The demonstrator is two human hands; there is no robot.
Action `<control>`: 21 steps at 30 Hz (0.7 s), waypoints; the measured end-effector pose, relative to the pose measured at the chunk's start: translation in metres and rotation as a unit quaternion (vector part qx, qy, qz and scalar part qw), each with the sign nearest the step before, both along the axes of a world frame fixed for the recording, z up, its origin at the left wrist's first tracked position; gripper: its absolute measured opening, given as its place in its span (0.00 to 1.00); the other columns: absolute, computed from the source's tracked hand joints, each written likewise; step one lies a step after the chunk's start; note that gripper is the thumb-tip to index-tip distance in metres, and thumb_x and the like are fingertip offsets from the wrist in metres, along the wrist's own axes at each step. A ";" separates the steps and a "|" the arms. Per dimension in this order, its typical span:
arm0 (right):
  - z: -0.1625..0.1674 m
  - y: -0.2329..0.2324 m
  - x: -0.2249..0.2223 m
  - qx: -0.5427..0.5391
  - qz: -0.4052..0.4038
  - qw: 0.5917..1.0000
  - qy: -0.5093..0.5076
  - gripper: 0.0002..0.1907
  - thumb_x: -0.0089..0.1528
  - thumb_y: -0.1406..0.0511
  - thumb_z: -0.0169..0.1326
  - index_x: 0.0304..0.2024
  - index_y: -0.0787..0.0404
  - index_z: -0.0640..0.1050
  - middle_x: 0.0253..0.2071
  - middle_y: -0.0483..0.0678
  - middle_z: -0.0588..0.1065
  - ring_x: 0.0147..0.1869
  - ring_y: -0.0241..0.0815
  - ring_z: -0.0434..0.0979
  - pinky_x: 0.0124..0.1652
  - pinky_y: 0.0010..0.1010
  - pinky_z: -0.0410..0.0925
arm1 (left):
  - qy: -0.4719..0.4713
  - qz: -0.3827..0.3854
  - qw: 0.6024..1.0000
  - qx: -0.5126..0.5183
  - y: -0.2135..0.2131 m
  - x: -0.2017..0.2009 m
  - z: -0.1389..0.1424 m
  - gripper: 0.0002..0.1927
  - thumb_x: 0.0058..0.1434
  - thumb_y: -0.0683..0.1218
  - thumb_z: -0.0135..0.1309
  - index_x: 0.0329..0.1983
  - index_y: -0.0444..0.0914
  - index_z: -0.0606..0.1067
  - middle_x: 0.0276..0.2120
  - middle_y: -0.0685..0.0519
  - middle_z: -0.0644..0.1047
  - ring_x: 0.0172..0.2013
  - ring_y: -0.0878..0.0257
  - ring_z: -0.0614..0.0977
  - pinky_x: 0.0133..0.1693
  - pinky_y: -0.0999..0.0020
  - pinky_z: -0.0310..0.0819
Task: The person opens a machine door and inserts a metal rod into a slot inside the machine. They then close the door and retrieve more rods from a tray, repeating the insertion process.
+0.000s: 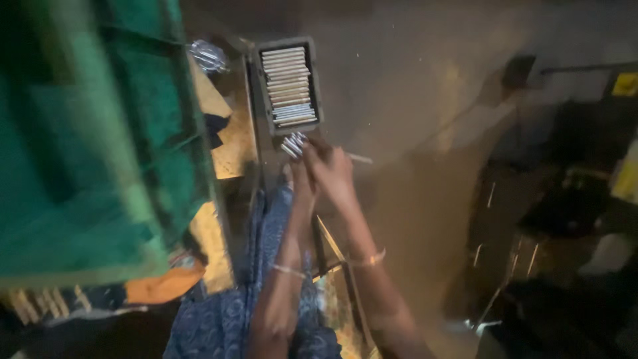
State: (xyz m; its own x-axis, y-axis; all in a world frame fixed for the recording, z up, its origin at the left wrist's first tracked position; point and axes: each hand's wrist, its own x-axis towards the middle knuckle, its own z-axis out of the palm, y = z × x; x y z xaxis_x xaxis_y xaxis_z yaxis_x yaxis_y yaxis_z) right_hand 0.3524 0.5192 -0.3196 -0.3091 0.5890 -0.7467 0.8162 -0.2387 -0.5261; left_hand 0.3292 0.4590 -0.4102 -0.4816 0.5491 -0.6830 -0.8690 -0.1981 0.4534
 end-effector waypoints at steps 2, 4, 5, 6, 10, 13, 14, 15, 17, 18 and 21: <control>0.025 -0.013 0.003 0.165 0.013 0.984 0.064 0.19 0.66 0.60 0.52 0.56 0.60 0.81 0.41 0.59 0.81 0.44 0.54 0.83 0.46 0.39 0.73 | -0.122 0.048 0.990 0.052 -0.007 0.015 0.014 0.28 0.68 0.59 0.50 0.64 0.38 0.67 0.51 0.53 0.77 0.50 0.64 0.81 0.53 0.68 0.79; 0.050 -0.018 0.005 0.289 0.043 0.948 0.123 0.17 0.66 0.64 0.52 0.55 0.63 0.81 0.48 0.58 0.81 0.52 0.55 0.82 0.53 0.40 0.72 | -0.367 0.185 0.887 0.207 -0.012 0.024 0.028 0.27 0.69 0.56 0.49 0.65 0.37 0.68 0.53 0.50 0.76 0.52 0.60 0.79 0.54 0.67 0.76; 0.064 -0.019 0.007 0.331 0.067 0.930 0.147 0.16 0.66 0.66 0.52 0.55 0.64 0.80 0.50 0.59 0.80 0.55 0.56 0.82 0.57 0.41 0.70 | -0.475 0.244 0.797 0.282 -0.011 0.026 0.037 0.26 0.69 0.55 0.48 0.65 0.36 0.68 0.54 0.48 0.76 0.52 0.58 0.78 0.55 0.66 0.74; 0.079 -0.017 0.008 0.373 0.091 0.908 0.170 0.15 0.66 0.68 0.52 0.55 0.65 0.80 0.52 0.59 0.80 0.58 0.57 0.81 0.61 0.42 0.69 | -0.325 0.180 0.888 0.270 -0.005 0.026 0.047 0.24 0.71 0.53 0.50 0.64 0.35 0.69 0.53 0.48 0.75 0.51 0.57 0.77 0.52 0.64 0.73; 0.145 -0.004 0.003 0.368 0.182 0.889 0.204 0.19 0.60 0.73 0.51 0.55 0.64 0.78 0.57 0.56 0.78 0.64 0.54 0.77 0.64 0.41 0.67 | -0.023 0.078 0.969 0.234 0.011 0.012 0.094 0.20 0.71 0.49 0.51 0.63 0.37 0.70 0.51 0.48 0.73 0.50 0.56 0.75 0.51 0.59 0.71; 0.200 -0.010 -0.011 0.372 0.248 0.862 0.240 0.25 0.58 0.77 0.49 0.58 0.64 0.75 0.61 0.56 0.76 0.71 0.55 0.72 0.67 0.44 0.62 | -0.067 0.119 0.952 0.275 0.010 -0.004 0.138 0.21 0.66 0.49 0.50 0.63 0.42 0.69 0.52 0.50 0.73 0.54 0.57 0.75 0.57 0.59 0.70; 0.216 -0.013 -0.019 0.377 0.266 0.855 0.236 0.25 0.58 0.78 0.49 0.58 0.64 0.75 0.62 0.56 0.75 0.72 0.55 0.71 0.68 0.44 0.61 | -0.084 0.131 0.945 0.288 0.009 -0.011 0.154 0.22 0.65 0.49 0.49 0.63 0.43 0.69 0.52 0.51 0.73 0.55 0.57 0.75 0.59 0.59 0.70; 0.232 -0.016 -0.028 0.380 0.285 0.849 0.230 0.25 0.59 0.80 0.49 0.58 0.63 0.75 0.63 0.55 0.75 0.74 0.54 0.70 0.70 0.45 0.61 | -0.089 0.147 0.944 0.281 0.006 -0.019 0.169 0.23 0.66 0.51 0.49 0.63 0.41 0.69 0.53 0.50 0.73 0.56 0.56 0.75 0.59 0.59 0.70; 0.256 -0.015 -0.051 0.357 0.329 0.829 0.279 0.23 0.59 0.79 0.51 0.57 0.61 0.75 0.63 0.54 0.75 0.73 0.53 0.72 0.70 0.45 0.61 | -0.097 0.175 0.943 0.264 -0.006 -0.043 0.196 0.25 0.68 0.55 0.48 0.63 0.36 0.68 0.55 0.47 0.73 0.58 0.55 0.75 0.60 0.59 0.69; 0.263 -0.014 -0.065 0.343 0.350 0.817 0.302 0.23 0.60 0.78 0.53 0.56 0.60 0.75 0.64 0.54 0.75 0.72 0.52 0.72 0.70 0.45 0.62 | -0.083 0.198 0.936 0.278 -0.013 -0.055 0.208 0.26 0.68 0.55 0.48 0.64 0.36 0.68 0.56 0.48 0.72 0.59 0.55 0.74 0.62 0.59 0.68; 0.267 -0.008 -0.113 0.260 0.414 0.837 0.245 0.24 0.61 0.77 0.56 0.58 0.56 0.78 0.46 0.48 0.80 0.51 0.51 0.76 0.55 0.43 0.66 | -0.052 0.228 0.956 0.180 -0.037 -0.099 0.231 0.29 0.59 0.56 0.48 0.65 0.46 0.68 0.58 0.54 0.74 0.58 0.60 0.76 0.58 0.62 0.71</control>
